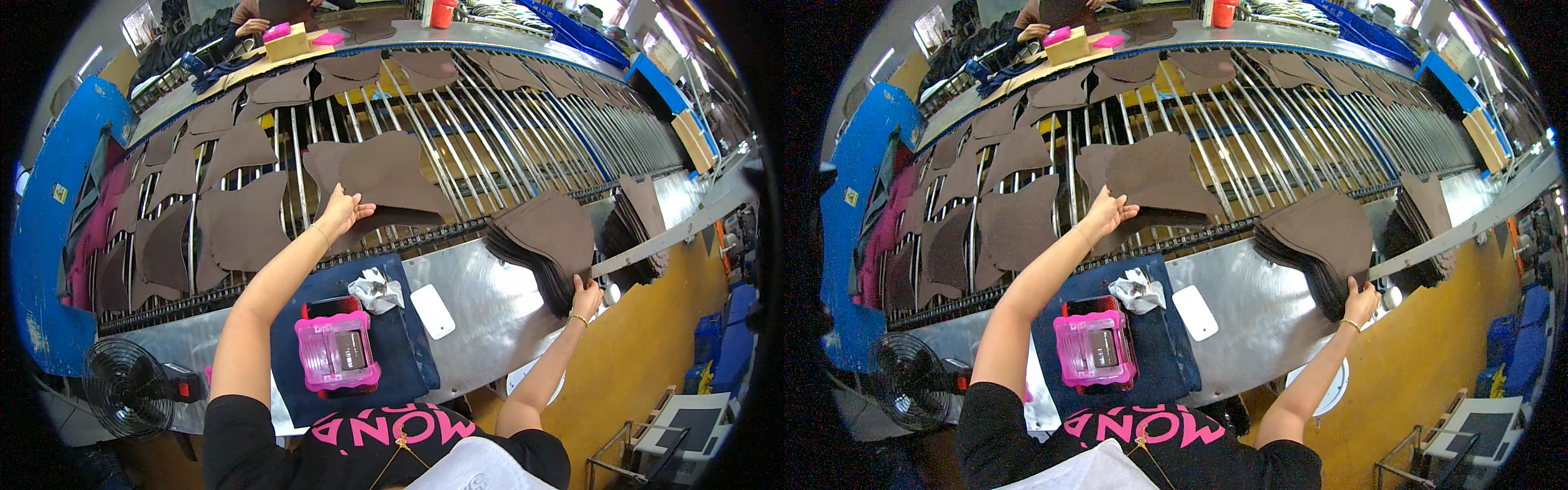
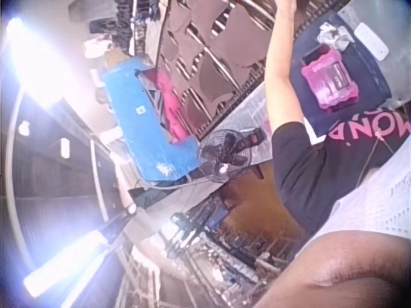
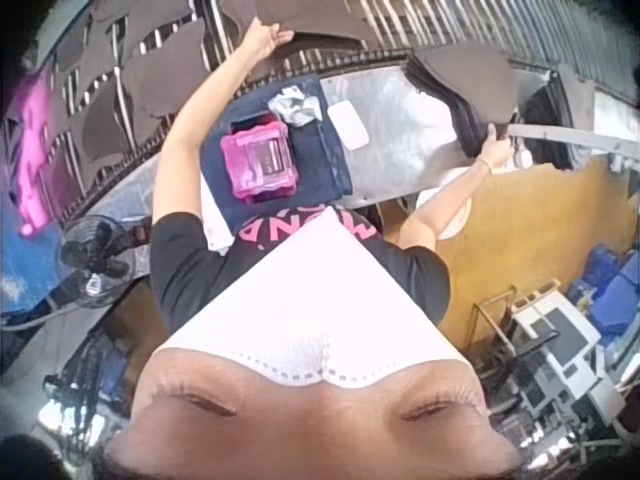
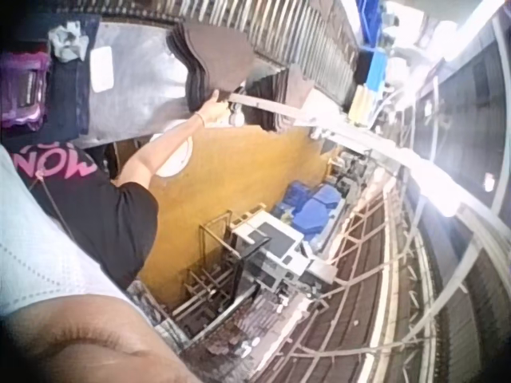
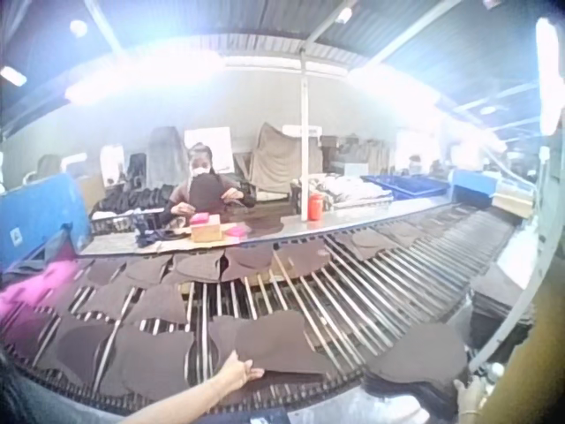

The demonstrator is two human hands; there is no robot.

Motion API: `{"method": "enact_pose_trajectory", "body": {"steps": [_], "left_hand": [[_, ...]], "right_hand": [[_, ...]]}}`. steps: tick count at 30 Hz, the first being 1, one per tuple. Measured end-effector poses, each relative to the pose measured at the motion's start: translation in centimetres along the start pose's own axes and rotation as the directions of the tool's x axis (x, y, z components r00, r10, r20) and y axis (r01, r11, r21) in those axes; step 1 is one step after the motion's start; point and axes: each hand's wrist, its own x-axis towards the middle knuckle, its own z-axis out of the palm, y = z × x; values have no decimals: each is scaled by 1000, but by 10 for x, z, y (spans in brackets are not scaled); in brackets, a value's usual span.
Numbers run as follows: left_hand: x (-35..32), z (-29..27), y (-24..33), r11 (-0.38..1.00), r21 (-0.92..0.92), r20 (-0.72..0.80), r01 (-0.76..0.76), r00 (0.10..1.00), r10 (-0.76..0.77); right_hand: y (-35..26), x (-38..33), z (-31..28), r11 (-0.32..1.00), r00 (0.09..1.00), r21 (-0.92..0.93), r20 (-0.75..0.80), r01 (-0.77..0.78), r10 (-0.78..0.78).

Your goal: The person repeatedly picks up brown fabric pieces from a conveyor belt and stacks them on a table. The person handles each piece individually, aligning them into a growing pile.

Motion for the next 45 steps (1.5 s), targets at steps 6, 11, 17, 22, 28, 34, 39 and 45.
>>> {"method": "enact_pose_trajectory", "body": {"steps": [6,11,17,22,28,34,39,45], "left_hand": [[-43,5,19,939,327,-44,104,994,-95],[-129,-22,59,848,530,63,9,997,-50],[-201,-13,71,658,680,303,-323,941,148],[-264,17,68,436,623,227,-650,683,694],[-363,-28,115,640,700,-75,-317,858,508],[-432,-69,126,503,774,-101,-386,708,699],[-442,-85,108,526,762,-120,-377,716,688],[-409,-90,75,507,788,-29,-351,801,599]], "right_hand": [[28,15,-1,981,978,-91,-102,173,-181],[-40,-20,-63,952,957,96,4,290,-292],[-130,-97,-160,629,858,643,-86,436,-507],[-190,-176,-158,66,612,980,-65,188,-788],[-225,-258,-122,14,361,977,-64,211,-930],[-245,-307,-103,-160,126,850,-255,502,-959],[-247,-313,-97,-242,52,760,-340,603,-939],[-211,-283,-104,-213,23,656,-332,724,-943]]}}
